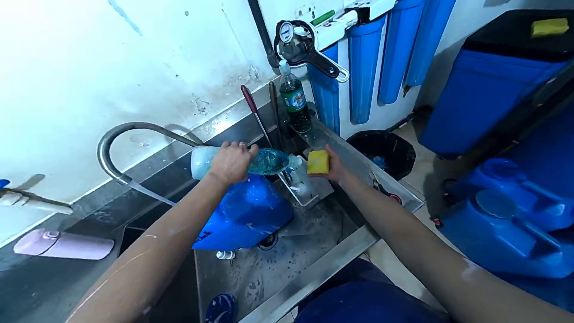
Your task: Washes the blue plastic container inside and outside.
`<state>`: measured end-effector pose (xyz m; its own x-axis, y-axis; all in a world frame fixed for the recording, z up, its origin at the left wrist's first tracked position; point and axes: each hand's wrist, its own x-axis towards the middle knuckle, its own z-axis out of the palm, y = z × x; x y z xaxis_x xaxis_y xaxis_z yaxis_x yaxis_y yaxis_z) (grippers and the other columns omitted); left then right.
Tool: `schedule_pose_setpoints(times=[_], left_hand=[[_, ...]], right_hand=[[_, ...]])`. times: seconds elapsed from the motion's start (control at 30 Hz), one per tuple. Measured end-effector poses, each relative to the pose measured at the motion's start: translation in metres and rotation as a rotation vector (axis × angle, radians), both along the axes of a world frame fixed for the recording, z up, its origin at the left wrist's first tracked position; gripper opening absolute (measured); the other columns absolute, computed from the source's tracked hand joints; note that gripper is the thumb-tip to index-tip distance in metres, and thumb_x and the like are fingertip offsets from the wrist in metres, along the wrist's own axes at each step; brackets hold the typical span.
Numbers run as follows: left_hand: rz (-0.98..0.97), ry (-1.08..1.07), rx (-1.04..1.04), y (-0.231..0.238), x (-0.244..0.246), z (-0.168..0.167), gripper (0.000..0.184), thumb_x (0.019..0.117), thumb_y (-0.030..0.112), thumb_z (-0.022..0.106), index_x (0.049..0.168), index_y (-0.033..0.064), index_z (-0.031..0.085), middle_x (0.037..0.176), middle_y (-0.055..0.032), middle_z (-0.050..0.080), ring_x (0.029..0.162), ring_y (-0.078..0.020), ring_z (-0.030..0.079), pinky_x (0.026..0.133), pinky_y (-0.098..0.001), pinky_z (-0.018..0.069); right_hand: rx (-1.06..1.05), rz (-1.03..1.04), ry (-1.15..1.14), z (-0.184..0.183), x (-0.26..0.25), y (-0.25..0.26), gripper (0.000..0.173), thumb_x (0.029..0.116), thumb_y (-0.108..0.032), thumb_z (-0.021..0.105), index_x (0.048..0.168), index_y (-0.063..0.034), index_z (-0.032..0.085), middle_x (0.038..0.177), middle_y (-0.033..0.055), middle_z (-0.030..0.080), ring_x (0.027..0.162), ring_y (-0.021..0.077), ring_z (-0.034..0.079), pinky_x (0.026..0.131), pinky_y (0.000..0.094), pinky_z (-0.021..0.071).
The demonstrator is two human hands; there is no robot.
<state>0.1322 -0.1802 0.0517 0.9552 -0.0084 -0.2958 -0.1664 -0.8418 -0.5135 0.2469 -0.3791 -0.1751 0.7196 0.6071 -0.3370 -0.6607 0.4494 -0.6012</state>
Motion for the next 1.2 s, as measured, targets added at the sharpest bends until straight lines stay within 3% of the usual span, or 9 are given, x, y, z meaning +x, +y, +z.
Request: schedule_pose_setpoints(times=[0.17, 0.3, 0.4, 0.5, 0.63, 0.8, 0.93, 1.03, 1.2], left_hand=[[0.058, -0.086, -0.13, 0.004, 0.021, -0.005, 0.056, 0.0797, 0.013, 0.082, 0.131, 0.0027, 0.062, 0.117, -0.0289, 0.066, 0.114, -0.047, 0.063, 0.095, -0.0611, 0.0456], [0.397, -0.372, -1.036, -0.03, 0.061, -0.061, 0.08, 0.0712, 0.017, 0.093, 0.141, 0.003, 0.055, 0.124, -0.0255, 0.067, 0.116, -0.0421, 0.064, 0.099, -0.0628, 0.0511], [0.427, -0.514, -1.638, -0.071, 0.116, -0.131, 0.094, 0.0725, 0.013, 0.092, 0.15, -0.0013, 0.041, 0.132, -0.0265, 0.062, 0.122, -0.0341, 0.063, 0.106, -0.0488, 0.0511], [0.309, -0.662, -1.902, -0.105, 0.144, -0.172, 0.099, 0.0735, 0.007, 0.09, 0.152, -0.0102, 0.032, 0.141, -0.0346, 0.053, 0.13, -0.0391, 0.057, 0.112, -0.0472, 0.0465], [0.368, -0.691, -1.56, -0.064, 0.116, -0.158, 0.113, 0.0666, 0.026, 0.096, 0.155, -0.0049, 0.034, 0.156, -0.0365, 0.033, 0.146, -0.0503, 0.032, 0.12, -0.0584, 0.0293], [1.079, -1.084, -0.807, 0.164, 0.064, -0.128, 0.116, 0.074, 0.025, 0.09, 0.162, 0.0003, 0.019, 0.167, -0.0346, 0.004, 0.151, -0.0599, 0.008, 0.112, -0.0824, 0.0131], [0.946, -0.574, -0.724, 0.211, 0.006, -0.107, 0.106, 0.0745, 0.028, 0.092, 0.159, 0.0034, 0.033, 0.162, -0.0353, 0.023, 0.145, -0.0609, 0.025, 0.109, -0.0833, 0.02], [0.885, -0.161, -0.718, 0.209, -0.075, -0.098, 0.118, 0.0679, 0.041, 0.096, 0.163, 0.0236, 0.029, 0.171, -0.0236, 0.007, 0.152, -0.0588, 0.004, 0.108, -0.0872, 0.0065], [0.84, 0.052, -0.512, 0.195, -0.131, -0.094, 0.136, 0.064, 0.036, 0.099, 0.166, 0.031, 0.008, 0.167, -0.0278, 0.012, 0.145, -0.0575, 0.024, 0.098, -0.075, 0.0384]], right_hand=[[0.065, 0.002, 0.064, 0.006, 0.006, -0.008, 0.049, 0.1121, -0.042, 0.031, 0.14, -0.0043, 0.046, 0.115, 0.018, 0.064, 0.097, 0.027, 0.069, 0.083, 0.039, 0.0604], [-0.068, 0.043, -0.023, -0.001, -0.052, 0.013, 0.042, 0.1133, -0.037, 0.026, 0.097, -0.0088, 0.054, 0.064, -0.0008, 0.056, 0.051, 0.0076, 0.054, 0.047, 0.0226, 0.0492], [-0.21, 0.291, -0.017, 0.007, -0.101, 0.036, 0.05, 0.1134, -0.036, 0.018, 0.087, -0.0089, 0.052, 0.058, -0.0018, 0.056, 0.047, 0.0064, 0.054, 0.045, 0.0216, 0.0482], [-0.374, 0.494, -0.074, 0.012, -0.11, 0.031, 0.033, 0.1131, -0.017, 0.026, 0.115, 0.0, 0.054, 0.083, 0.0043, 0.06, 0.069, 0.01, 0.059, 0.065, 0.0285, 0.0536], [-0.301, 0.682, -0.056, -0.009, -0.107, 0.032, 0.026, 0.1054, -0.006, 0.035, 0.127, -0.0029, 0.049, 0.095, 0.0093, 0.07, 0.082, 0.0201, 0.071, 0.073, 0.0402, 0.0614], [-0.325, 0.76, -0.171, -0.019, -0.112, 0.038, 0.059, 0.0944, -0.013, 0.052, 0.15, -0.0024, 0.035, 0.109, 0.0112, 0.066, 0.088, 0.0178, 0.068, 0.079, 0.0359, 0.0589], [-0.32, 0.517, -0.322, 0.0, -0.103, 0.038, 0.075, 0.0875, -0.044, 0.065, 0.144, -0.0003, 0.041, 0.112, 0.0064, 0.07, 0.094, 0.0139, 0.07, 0.082, 0.0338, 0.0602], [-0.327, 0.235, -0.696, 0.049, -0.066, 0.058, 0.112, 0.0692, -0.067, 0.078, 0.148, 0.001, 0.038, 0.122, 0.0028, 0.067, 0.101, 0.0083, 0.068, 0.085, 0.0295, 0.0594], [-0.838, 0.163, -1.238, 0.098, -0.063, 0.173, 0.069, 0.0931, -0.02, 0.075, 0.15, 0.0023, 0.043, 0.134, 0.0286, 0.06, 0.116, 0.0366, 0.063, 0.099, 0.0537, 0.0521]])
